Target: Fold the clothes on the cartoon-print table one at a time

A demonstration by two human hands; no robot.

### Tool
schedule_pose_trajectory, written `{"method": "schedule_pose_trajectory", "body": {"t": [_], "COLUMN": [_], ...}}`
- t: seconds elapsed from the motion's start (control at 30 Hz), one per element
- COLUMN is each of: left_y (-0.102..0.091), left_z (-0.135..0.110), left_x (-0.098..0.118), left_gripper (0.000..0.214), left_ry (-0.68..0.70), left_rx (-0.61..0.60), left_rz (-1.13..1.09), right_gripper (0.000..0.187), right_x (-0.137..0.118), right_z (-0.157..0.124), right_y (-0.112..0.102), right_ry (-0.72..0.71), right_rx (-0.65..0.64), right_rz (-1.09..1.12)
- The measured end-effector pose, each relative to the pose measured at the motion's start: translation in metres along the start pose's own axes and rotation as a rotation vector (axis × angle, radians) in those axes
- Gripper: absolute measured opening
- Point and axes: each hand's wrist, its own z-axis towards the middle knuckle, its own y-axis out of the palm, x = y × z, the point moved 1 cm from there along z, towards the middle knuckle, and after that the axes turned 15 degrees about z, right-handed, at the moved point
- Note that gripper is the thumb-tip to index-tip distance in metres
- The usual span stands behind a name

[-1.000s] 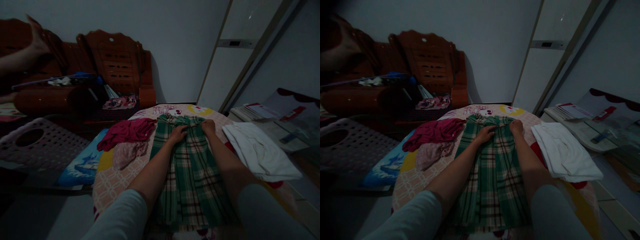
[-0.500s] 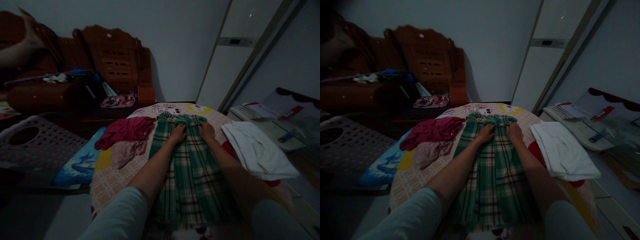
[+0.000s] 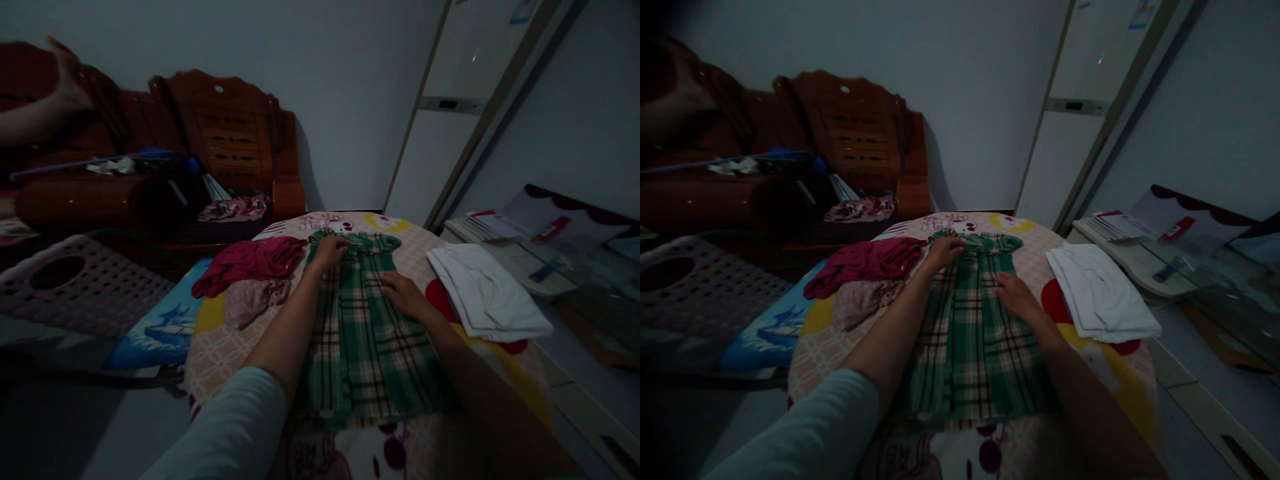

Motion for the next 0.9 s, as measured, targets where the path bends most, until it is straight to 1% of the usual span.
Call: {"method": "schedule_pose_trajectory", "body": {"t": [0.07, 0.1, 0.17, 0.27, 0.33, 0.43, 0.53, 0.63, 0.77, 0.9], "left_y": [-0.002, -0.001, 0.006, 0.014, 0.016, 0.015, 0.012, 0.007, -0.002, -0.004], "left_z": [-0.002, -0.004, -0.008, -0.013, -0.013, -0.009, 0.001, 0.010, 0.014, 0.009], "left_x": [-0.006, -0.007, -0.005, 0.002, 0.007, 0.009, 0.009, 0.007, 0.004, 0.000], "left_gripper": [0.031, 0.031, 0.033, 0.038, 0.038, 0.037, 0.033, 0.032, 0.033, 0.033], "left_ry": [0.007, 0.019, 0.028, 0.002, -0.020, -0.038, -0.041, -0.040, -0.056, -0.071], "left_rx": [-0.075, -0.122, -0.186, -0.208, -0.220, -0.256, -0.304, -0.332, -0.318, -0.300], "left_rz": [0.085, 0.135, 0.248, 0.370, 0.396, 0.403, 0.393, 0.360, 0.297, 0.241], "right_gripper": [0.028, 0.025, 0.027, 0.034, 0.033, 0.026, 0.023, 0.026, 0.026, 0.022], "right_x": [-0.028, -0.043, -0.073, -0.106, -0.118, -0.121, -0.120, -0.119, -0.117, -0.117], "right_z": [-0.027, -0.040, -0.064, -0.088, -0.096, -0.098, -0.096, -0.095, -0.094, -0.098], "right_y": [0.006, 0.012, 0.028, 0.055, 0.069, 0.079, 0.077, 0.073, 0.073, 0.072], "right_ry": [-0.043, -0.034, 0.019, -0.002, -0.028, -0.015, -0.004, 0.024, 0.076, 0.028], "right_rx": [-0.096, -0.142, -0.223, -0.314, -0.364, -0.404, -0.388, -0.384, -0.392, -0.357], "right_rz": [0.070, 0.079, 0.033, -0.047, -0.089, -0.112, -0.062, 0.022, 0.064, 0.031]}}
